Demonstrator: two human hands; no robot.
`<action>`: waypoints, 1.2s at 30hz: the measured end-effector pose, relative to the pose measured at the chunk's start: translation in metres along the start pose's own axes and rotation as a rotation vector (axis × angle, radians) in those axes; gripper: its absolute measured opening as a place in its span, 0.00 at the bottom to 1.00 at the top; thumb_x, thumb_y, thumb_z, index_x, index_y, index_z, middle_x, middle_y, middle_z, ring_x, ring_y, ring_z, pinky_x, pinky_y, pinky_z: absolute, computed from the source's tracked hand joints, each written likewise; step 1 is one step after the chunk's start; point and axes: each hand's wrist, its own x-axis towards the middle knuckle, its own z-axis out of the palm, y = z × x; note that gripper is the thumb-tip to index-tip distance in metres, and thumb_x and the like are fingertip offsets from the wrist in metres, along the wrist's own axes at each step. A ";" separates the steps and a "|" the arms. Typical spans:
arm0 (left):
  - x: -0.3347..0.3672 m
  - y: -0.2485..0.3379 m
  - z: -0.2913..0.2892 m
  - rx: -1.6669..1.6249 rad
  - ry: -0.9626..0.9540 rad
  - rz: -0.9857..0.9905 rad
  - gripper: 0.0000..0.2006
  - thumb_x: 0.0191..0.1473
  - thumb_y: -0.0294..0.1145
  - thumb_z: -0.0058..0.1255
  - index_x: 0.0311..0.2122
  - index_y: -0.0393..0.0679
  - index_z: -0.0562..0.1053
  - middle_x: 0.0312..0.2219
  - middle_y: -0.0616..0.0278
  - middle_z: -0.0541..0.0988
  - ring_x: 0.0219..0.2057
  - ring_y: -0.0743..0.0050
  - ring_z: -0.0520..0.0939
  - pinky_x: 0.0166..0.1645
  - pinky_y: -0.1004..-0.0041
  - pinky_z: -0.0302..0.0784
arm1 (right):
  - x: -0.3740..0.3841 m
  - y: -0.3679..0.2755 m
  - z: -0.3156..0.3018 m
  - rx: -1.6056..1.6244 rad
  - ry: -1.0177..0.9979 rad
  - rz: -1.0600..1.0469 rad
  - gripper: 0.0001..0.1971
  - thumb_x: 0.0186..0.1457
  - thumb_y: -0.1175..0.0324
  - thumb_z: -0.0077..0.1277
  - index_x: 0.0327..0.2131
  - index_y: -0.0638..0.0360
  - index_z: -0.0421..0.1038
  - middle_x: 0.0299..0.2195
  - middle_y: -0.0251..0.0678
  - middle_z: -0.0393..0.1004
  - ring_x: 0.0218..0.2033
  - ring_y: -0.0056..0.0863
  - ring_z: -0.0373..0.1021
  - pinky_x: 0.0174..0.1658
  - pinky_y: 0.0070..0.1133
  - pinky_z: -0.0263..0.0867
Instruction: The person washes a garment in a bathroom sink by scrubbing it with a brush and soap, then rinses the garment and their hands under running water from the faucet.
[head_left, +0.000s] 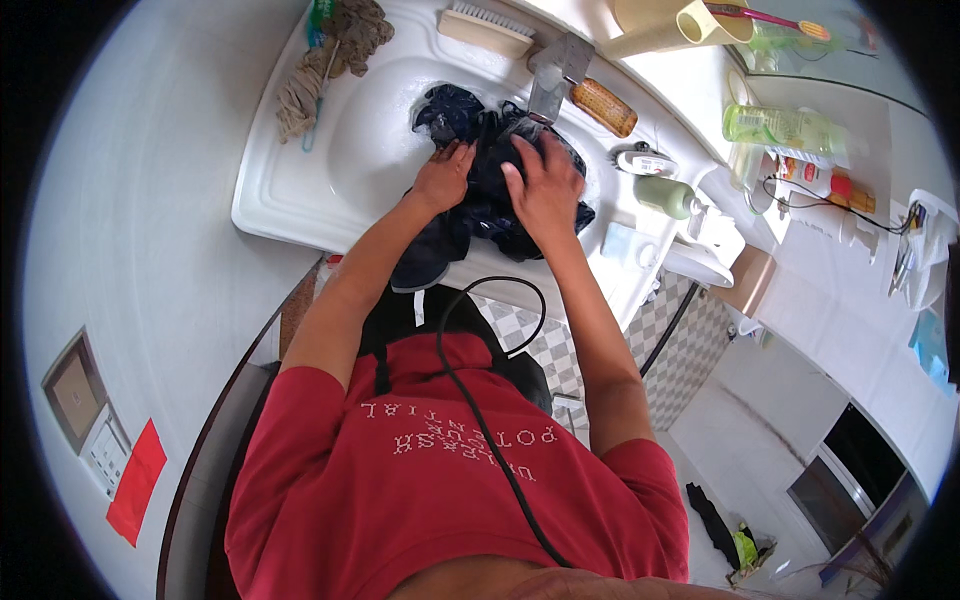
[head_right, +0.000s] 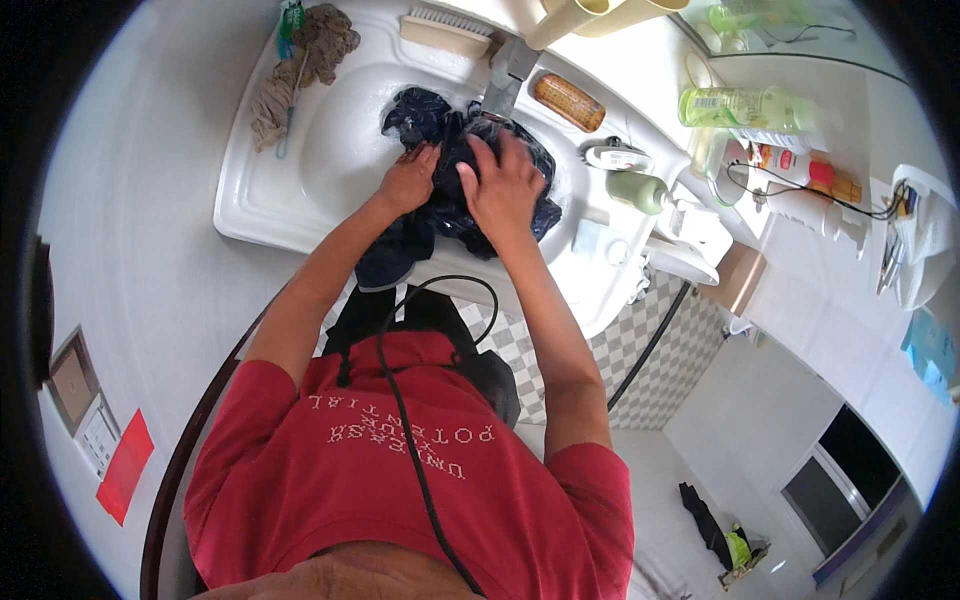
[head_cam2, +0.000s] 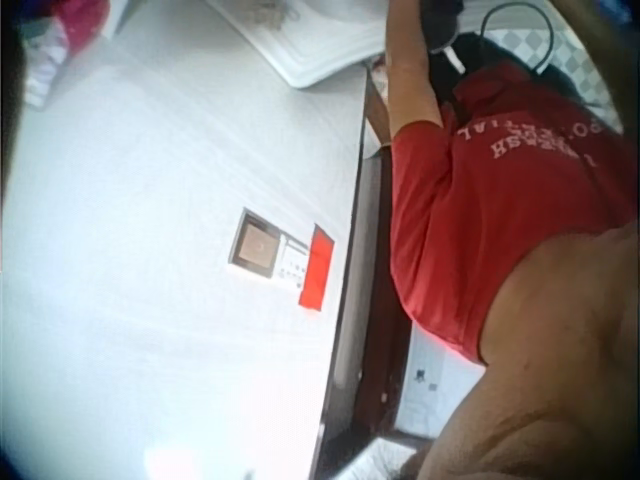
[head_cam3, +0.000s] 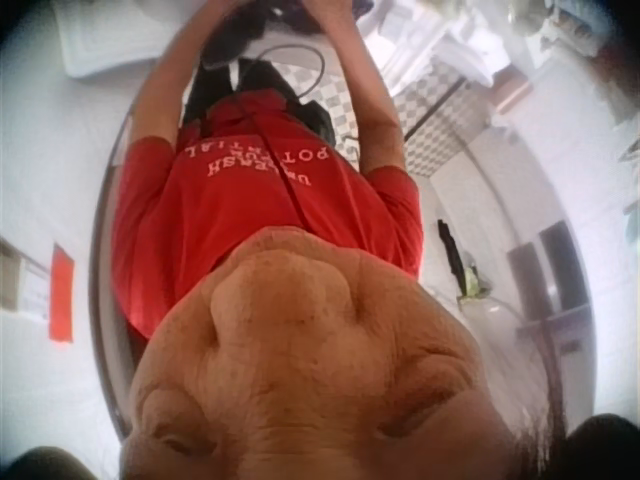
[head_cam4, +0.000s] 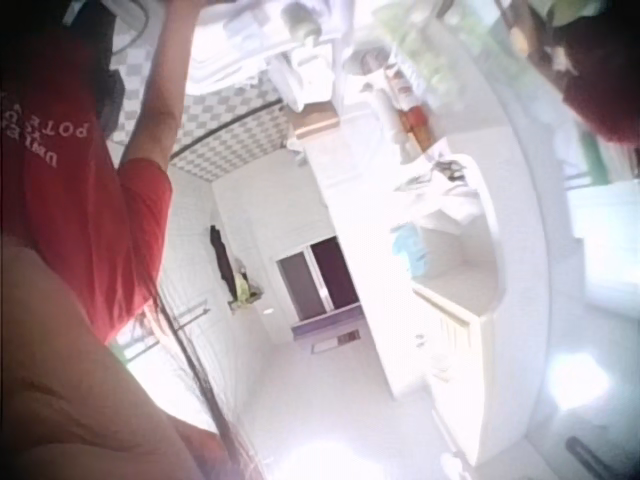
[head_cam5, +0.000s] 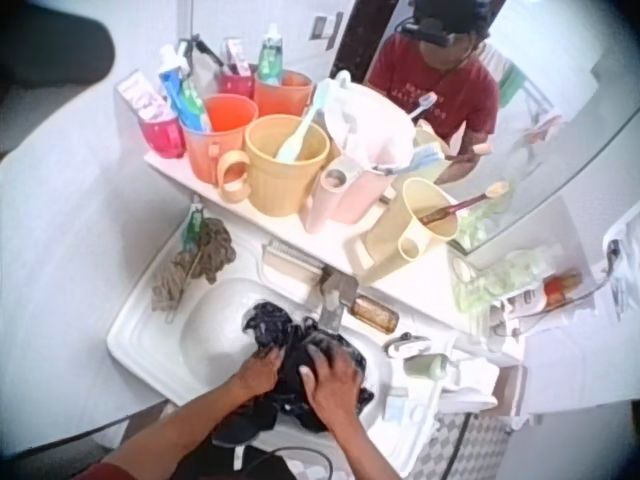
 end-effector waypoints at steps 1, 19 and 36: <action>0.003 0.006 -0.003 0.017 -0.075 0.010 0.28 0.47 0.33 0.41 0.53 0.28 0.56 0.55 0.45 0.57 0.57 0.53 0.59 0.60 0.65 0.52 | 0.009 0.009 0.019 -0.112 -0.018 -0.061 0.25 0.48 0.45 0.45 0.50 0.38 0.64 0.55 0.44 0.54 0.56 0.47 0.49 0.53 0.45 0.43; 0.015 -0.030 0.028 0.002 -0.093 -0.036 0.18 0.48 0.36 0.43 0.44 0.39 0.70 0.50 0.54 0.66 0.50 0.62 0.68 0.54 0.64 0.60 | 0.060 0.055 0.161 -0.202 0.044 -0.253 0.13 0.51 0.52 0.45 0.32 0.46 0.71 0.33 0.42 0.68 0.36 0.42 0.64 0.40 0.38 0.59; -0.061 0.004 -0.056 0.020 0.010 -0.278 0.28 0.34 0.22 0.51 0.48 0.43 0.66 0.35 0.57 0.73 0.34 0.56 0.73 0.39 0.63 0.69 | 0.037 0.017 0.081 -0.267 -0.001 -0.169 0.17 0.53 0.52 0.42 0.22 0.54 0.67 0.15 0.40 0.71 0.17 0.37 0.69 0.25 0.30 0.63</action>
